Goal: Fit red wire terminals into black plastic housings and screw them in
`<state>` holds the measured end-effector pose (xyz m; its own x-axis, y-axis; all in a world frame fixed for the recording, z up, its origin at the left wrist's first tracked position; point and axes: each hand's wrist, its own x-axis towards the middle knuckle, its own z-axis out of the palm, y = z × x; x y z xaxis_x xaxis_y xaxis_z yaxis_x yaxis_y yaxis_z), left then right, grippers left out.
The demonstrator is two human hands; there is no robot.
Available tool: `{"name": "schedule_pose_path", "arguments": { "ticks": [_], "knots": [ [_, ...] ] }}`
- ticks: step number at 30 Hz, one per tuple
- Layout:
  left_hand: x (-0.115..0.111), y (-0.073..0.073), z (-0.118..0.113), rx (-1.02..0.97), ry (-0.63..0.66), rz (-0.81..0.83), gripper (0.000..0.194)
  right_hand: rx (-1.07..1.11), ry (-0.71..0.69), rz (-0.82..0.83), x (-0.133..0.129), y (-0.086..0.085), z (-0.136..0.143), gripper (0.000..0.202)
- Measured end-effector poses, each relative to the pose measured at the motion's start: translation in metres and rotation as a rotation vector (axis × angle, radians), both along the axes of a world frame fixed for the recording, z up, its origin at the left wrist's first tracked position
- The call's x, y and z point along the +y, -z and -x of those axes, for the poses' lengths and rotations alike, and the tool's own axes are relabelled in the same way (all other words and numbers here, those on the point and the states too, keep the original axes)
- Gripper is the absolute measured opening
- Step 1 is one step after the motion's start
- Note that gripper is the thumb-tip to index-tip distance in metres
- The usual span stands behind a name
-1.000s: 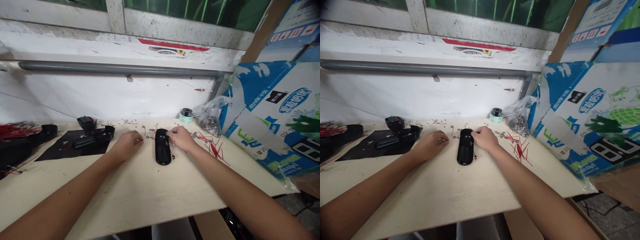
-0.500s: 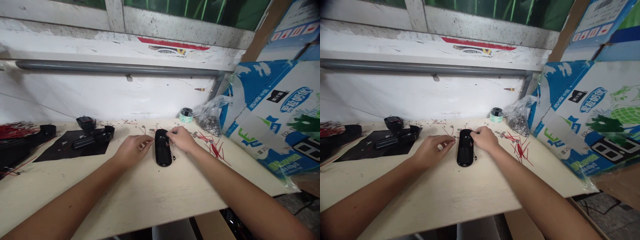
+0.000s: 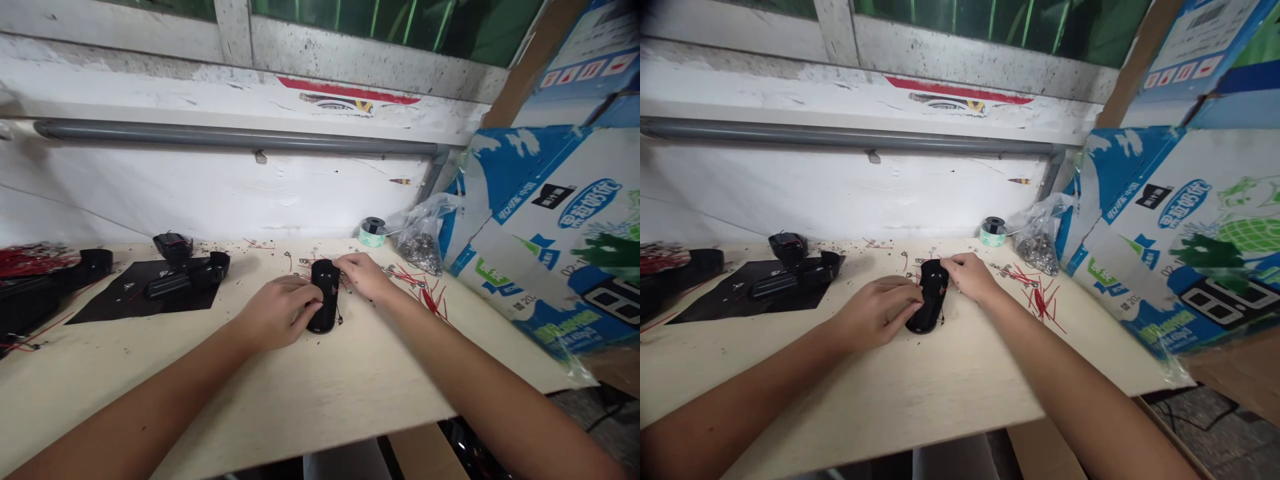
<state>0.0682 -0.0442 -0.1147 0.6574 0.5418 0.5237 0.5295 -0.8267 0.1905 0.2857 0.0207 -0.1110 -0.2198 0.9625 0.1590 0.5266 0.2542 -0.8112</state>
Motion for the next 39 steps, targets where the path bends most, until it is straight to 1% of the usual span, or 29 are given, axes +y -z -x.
{"name": "schedule_pose_path", "arguments": {
  "ticks": [4,9,13,15,19,22,24,27,30,34,39],
  "knots": [
    [0.005,-0.001,0.006,0.009,-0.095,0.026,0.016,0.067,0.038,-0.03,0.007,0.003,-0.004,0.04],
    [0.007,-0.003,0.008,0.06,-0.147,0.04,0.02,0.096,-0.02,0.001,0.011,0.005,-0.007,0.036],
    [0.01,-0.001,0.01,0.074,-0.185,0.032,0.021,0.073,-0.02,0.002,0.009,0.001,-0.006,0.036],
    [0.012,0.0,0.011,0.081,-0.206,0.012,0.021,0.06,0.009,0.014,0.009,-0.001,-0.006,0.036],
    [0.014,0.001,0.012,0.055,-0.259,-0.09,0.02,0.016,0.111,0.029,0.008,-0.001,-0.006,0.04],
    [0.014,0.0,0.013,0.036,-0.298,-0.125,0.021,-0.015,0.124,0.01,0.007,0.0,-0.006,0.038],
    [0.014,0.0,0.013,0.039,-0.308,-0.093,0.023,-0.046,0.072,0.003,0.005,0.001,-0.005,0.035],
    [0.013,0.001,0.013,0.024,-0.311,-0.007,0.023,-0.079,-0.051,0.036,0.001,0.001,-0.002,0.036],
    [0.013,0.003,0.014,-0.017,-0.341,0.077,0.023,-0.098,-0.119,0.067,-0.003,0.0,-0.001,0.037],
    [0.016,0.008,0.016,-0.056,-0.353,0.192,0.023,-0.081,-0.136,0.119,-0.006,0.001,0.0,0.038],
    [0.021,0.015,0.017,-0.178,-0.291,0.257,0.022,-0.056,-0.121,0.194,-0.007,0.002,0.0,0.036]
  ]
}}
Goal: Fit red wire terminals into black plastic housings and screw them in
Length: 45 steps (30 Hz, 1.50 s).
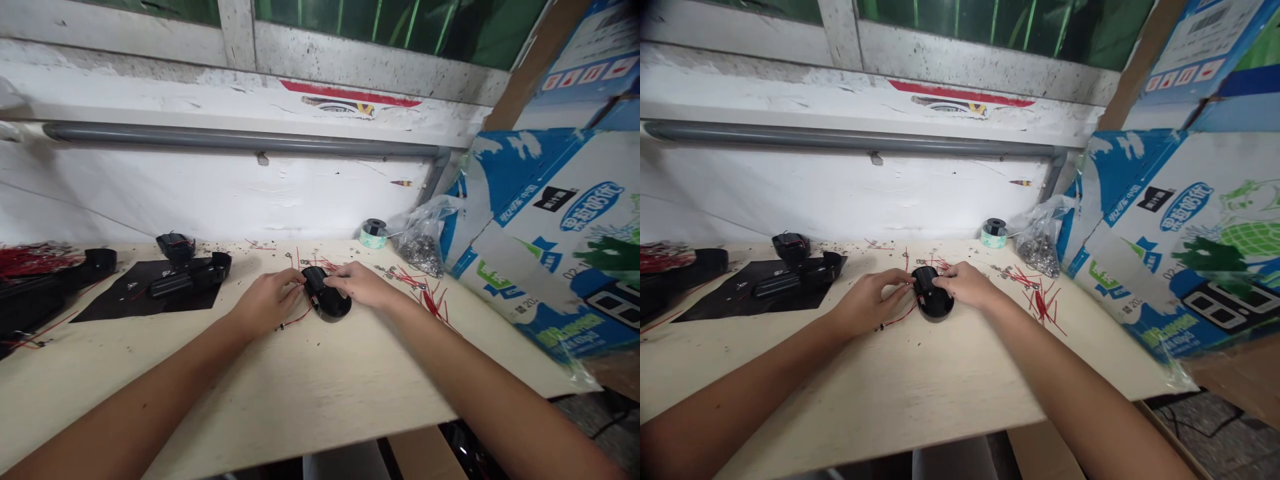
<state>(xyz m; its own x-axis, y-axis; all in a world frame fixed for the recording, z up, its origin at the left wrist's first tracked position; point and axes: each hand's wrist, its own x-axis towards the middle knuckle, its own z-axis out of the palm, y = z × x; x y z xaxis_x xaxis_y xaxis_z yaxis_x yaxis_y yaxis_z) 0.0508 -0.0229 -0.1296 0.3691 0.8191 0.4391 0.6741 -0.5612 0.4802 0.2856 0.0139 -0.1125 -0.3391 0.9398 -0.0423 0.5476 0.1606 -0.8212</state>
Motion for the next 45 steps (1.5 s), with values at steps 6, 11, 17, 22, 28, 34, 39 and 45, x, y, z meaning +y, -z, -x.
{"name": "schedule_pose_path", "arguments": {
  "ticks": [6,11,17,22,28,34,39,45],
  "knots": [
    [0.0,0.0,-0.002,-0.136,0.017,0.042,0.02,0.064,-0.042,0.014,0.003,0.003,0.003,0.037],
    [-0.002,-0.005,-0.007,-0.367,-0.028,0.098,0.022,0.233,-0.047,0.029,0.006,0.013,0.009,0.033],
    [-0.001,-0.007,-0.008,-0.696,-0.029,0.244,0.037,0.386,-0.086,0.107,0.001,0.017,0.018,0.036],
    [-0.003,-0.014,-0.011,-0.711,-0.006,0.235,0.021,0.504,-0.022,0.18,-0.01,0.01,0.026,0.036],
    [-0.003,-0.014,-0.013,-0.592,0.02,0.142,0.018,0.509,0.019,0.125,-0.016,0.006,0.031,0.031],
    [-0.006,-0.01,-0.018,-0.54,0.011,0.095,0.017,0.424,-0.016,-0.019,-0.017,0.01,0.033,0.036],
    [-0.009,-0.013,-0.019,-0.528,-0.005,0.132,0.018,0.393,0.002,-0.046,-0.018,0.012,0.034,0.036],
    [-0.011,-0.013,-0.02,-0.533,-0.018,0.172,0.019,0.412,0.002,-0.074,-0.02,0.01,0.036,0.035]
  ]
}}
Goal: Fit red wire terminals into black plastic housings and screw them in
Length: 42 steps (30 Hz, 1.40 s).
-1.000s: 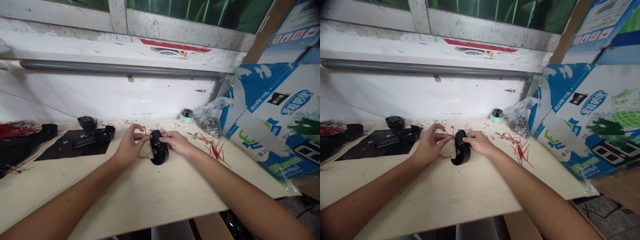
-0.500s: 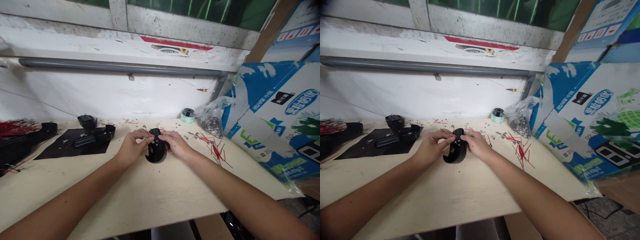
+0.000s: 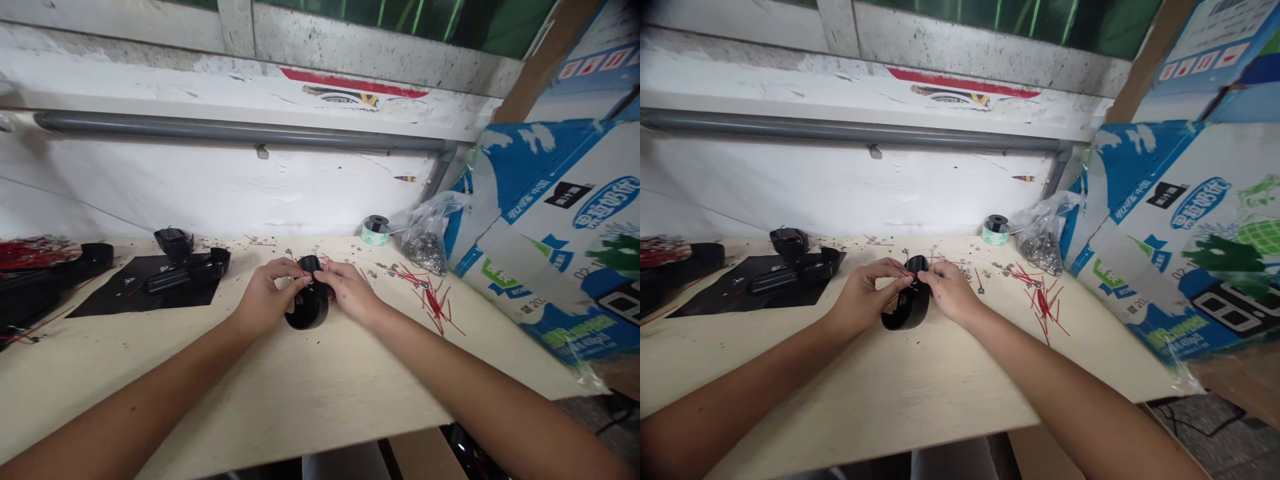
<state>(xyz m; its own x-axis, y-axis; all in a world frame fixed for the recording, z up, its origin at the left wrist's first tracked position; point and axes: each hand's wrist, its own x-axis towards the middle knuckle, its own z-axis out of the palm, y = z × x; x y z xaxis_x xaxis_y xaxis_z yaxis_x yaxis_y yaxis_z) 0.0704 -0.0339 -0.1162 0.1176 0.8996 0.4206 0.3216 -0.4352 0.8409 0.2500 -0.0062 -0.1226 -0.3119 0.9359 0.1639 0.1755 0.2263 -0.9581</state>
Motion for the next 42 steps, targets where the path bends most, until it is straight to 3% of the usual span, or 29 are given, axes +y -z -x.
{"name": "schedule_pose_path", "arguments": {
  "ticks": [14,20,23,35,42],
  "knots": [
    [-0.0006,0.0046,0.0054,0.136,-0.036,-0.051,0.013,-0.032,0.0,-0.037,0.0014,0.0026,0.0006,0.034],
    [0.0023,0.0025,0.0057,0.269,0.032,-0.308,0.01,-0.063,0.031,-0.062,0.003,0.0048,-0.0014,0.035],
    [0.0035,0.0042,0.0055,0.307,-0.005,-0.361,0.011,-0.075,0.045,-0.051,0.0035,0.0042,-0.0017,0.035],
    [0.001,0.0032,0.0061,0.225,-0.094,-0.099,0.012,-0.118,0.059,-0.048,-0.0009,-0.0027,-0.0003,0.034],
    [0.0011,0.0029,0.0046,0.248,-0.057,-0.152,0.013,-0.092,0.022,-0.059,0.0014,0.0008,0.0001,0.035]
  ]
}}
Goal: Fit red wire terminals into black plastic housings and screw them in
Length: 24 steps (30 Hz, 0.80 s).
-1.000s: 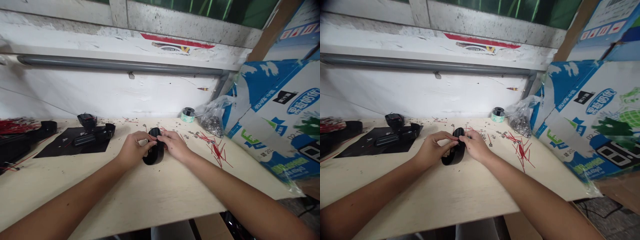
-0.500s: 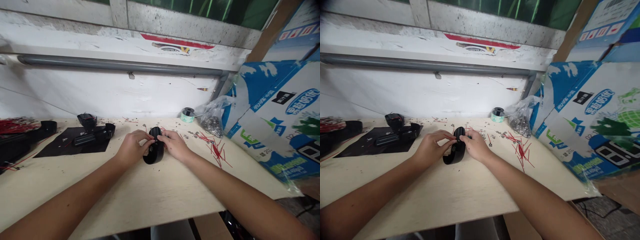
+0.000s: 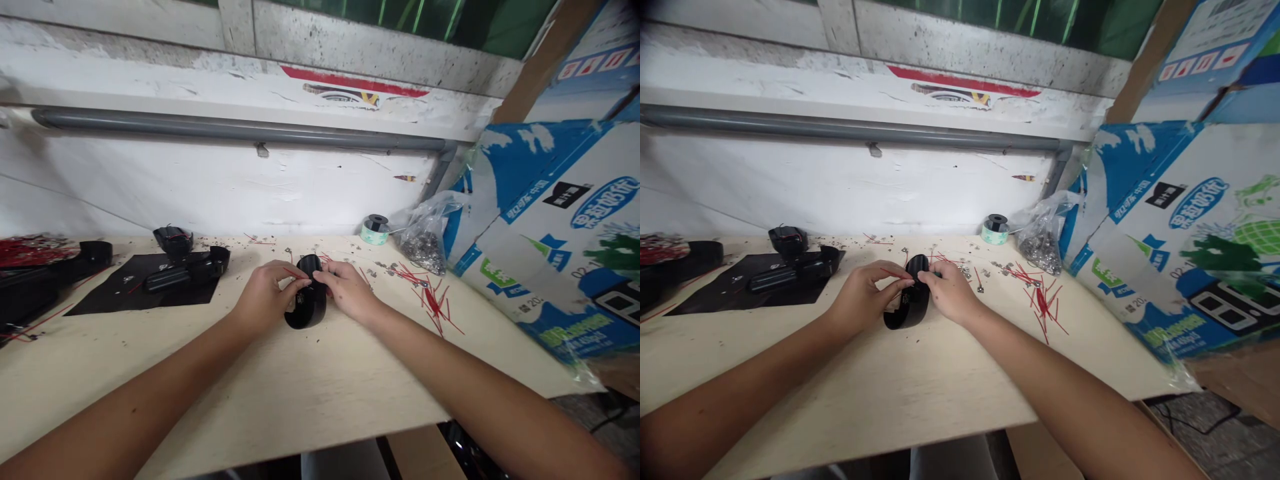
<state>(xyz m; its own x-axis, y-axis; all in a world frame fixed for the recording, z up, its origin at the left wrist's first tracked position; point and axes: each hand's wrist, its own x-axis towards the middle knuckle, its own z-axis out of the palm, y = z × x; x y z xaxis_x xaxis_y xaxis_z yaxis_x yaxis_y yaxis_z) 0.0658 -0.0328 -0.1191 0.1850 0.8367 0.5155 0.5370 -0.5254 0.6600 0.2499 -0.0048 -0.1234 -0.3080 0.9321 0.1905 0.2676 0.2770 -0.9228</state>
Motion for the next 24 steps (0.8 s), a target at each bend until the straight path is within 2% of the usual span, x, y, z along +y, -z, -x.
{"name": "schedule_pose_path", "arguments": {
  "ticks": [10,18,24],
  "knots": [
    [-0.0008,0.0003,0.0009,0.071,0.024,-0.012,0.016,-0.004,0.001,0.008,-0.0006,0.0007,0.0001,0.034],
    [-0.0032,-0.0019,-0.0011,0.102,0.017,0.03,0.013,0.053,-0.024,0.033,0.0027,0.0095,0.0007,0.032],
    [-0.0048,-0.0035,-0.0033,0.07,0.017,0.018,0.013,0.036,0.006,0.011,-0.001,0.0046,0.002,0.033]
  ]
}}
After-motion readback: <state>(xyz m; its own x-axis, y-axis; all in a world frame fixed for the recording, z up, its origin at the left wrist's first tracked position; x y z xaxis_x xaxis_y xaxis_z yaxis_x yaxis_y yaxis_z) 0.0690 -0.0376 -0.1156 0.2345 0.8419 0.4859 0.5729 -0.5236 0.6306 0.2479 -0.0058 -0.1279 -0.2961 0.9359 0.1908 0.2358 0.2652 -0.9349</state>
